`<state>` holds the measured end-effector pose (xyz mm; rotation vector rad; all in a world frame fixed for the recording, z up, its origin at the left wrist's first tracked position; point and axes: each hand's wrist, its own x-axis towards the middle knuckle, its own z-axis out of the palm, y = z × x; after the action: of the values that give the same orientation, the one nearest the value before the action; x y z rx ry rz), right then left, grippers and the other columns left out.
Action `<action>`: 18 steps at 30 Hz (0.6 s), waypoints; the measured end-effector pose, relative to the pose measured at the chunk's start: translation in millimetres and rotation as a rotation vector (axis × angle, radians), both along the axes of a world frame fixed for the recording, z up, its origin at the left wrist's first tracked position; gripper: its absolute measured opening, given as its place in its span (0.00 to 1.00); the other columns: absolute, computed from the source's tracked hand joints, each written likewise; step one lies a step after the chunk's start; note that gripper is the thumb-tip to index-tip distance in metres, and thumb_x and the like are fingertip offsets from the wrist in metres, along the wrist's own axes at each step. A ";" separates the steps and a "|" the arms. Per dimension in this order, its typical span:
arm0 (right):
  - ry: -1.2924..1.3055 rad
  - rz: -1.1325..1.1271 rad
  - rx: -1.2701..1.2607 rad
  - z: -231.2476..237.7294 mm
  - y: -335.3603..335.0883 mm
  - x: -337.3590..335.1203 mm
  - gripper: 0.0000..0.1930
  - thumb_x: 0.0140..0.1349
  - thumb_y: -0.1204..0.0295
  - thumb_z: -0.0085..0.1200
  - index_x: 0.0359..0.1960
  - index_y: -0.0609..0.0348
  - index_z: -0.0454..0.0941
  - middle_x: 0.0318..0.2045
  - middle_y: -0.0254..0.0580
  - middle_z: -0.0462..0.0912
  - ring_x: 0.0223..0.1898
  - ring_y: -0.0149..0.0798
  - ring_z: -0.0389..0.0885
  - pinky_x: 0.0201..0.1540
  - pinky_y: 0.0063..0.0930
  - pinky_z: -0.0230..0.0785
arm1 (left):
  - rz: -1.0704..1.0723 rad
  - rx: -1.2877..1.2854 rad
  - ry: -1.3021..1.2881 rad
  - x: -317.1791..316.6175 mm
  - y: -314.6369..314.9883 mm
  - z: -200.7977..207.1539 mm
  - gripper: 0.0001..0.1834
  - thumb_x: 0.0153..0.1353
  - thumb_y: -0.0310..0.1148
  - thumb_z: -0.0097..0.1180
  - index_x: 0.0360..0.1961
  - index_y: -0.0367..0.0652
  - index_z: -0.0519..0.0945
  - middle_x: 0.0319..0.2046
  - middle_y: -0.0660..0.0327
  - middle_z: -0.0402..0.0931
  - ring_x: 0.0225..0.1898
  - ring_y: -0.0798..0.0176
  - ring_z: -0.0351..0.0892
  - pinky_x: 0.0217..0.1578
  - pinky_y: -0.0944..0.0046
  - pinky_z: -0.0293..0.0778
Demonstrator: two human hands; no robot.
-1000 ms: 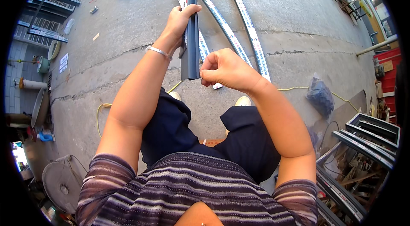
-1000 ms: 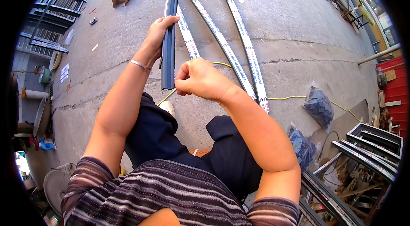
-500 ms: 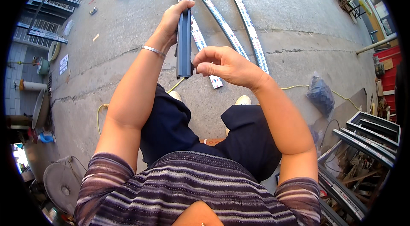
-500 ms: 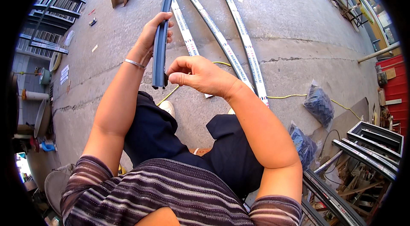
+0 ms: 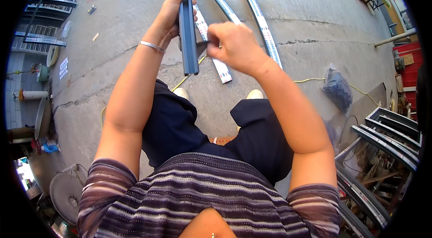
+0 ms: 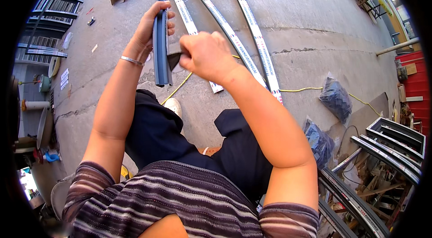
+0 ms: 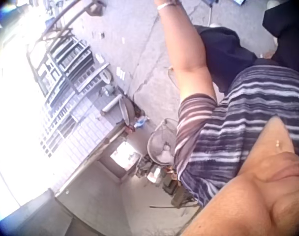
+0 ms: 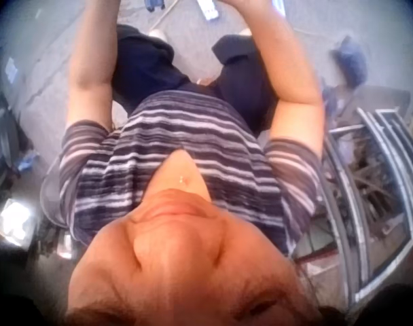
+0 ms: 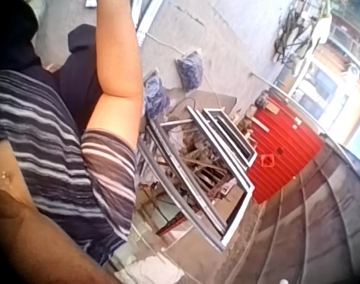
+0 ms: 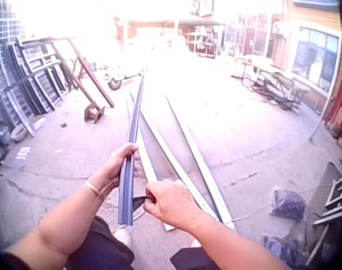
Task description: The person places black plastic caps onto the ends of long metal rails and secures them using a power drill and screws. They handle several rails one at a time, picking screws from a small container and driving them through the caps into the metal.
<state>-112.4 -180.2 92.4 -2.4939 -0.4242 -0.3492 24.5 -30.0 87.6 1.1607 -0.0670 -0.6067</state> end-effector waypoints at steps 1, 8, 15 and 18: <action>-0.023 -0.058 -0.029 4.3 -5.8 3.3 0.06 0.50 0.67 0.56 0.24 0.55 0.75 0.25 0.40 0.81 0.34 0.47 0.80 0.39 0.41 0.66 | -0.032 -0.032 -0.020 -0.2 1.1 1.9 0.14 0.59 0.43 0.57 0.36 0.45 0.71 0.25 0.64 0.70 0.18 0.71 0.68 0.18 0.71 0.68; -0.145 -0.182 -0.013 -15.2 -24.9 32.7 0.07 0.55 0.68 0.59 0.30 0.58 0.77 0.25 0.40 0.81 0.28 0.41 0.81 0.35 0.33 0.71 | -0.073 -0.149 -0.187 -6.6 10.3 -2.3 0.27 0.61 0.53 0.55 0.47 0.39 0.67 0.27 0.65 0.67 0.21 0.74 0.69 0.20 0.77 0.71; 0.553 -0.273 -0.025 -107.9 -106.3 37.8 0.15 0.55 0.61 0.61 0.36 0.61 0.82 0.33 0.50 0.84 0.37 0.46 0.83 0.42 0.37 0.74 | -0.095 -0.189 -0.213 5.2 65.3 4.4 0.38 0.66 0.63 0.40 0.56 0.34 0.61 0.32 0.63 0.61 0.23 0.75 0.64 0.17 0.78 0.66; 0.640 -0.213 -0.173 -174.3 -121.9 50.0 0.15 0.55 0.63 0.60 0.37 0.63 0.82 0.33 0.50 0.84 0.37 0.46 0.83 0.42 0.35 0.74 | 0.039 -0.209 -0.190 0.2 78.2 8.4 0.33 0.64 0.60 0.47 0.49 0.37 0.67 0.27 0.64 0.65 0.21 0.75 0.69 0.16 0.78 0.69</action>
<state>-62.4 -302.1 -81.9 -2.6446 0.0770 0.4216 24.8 48.2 96.0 1.0114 -0.2632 -0.4426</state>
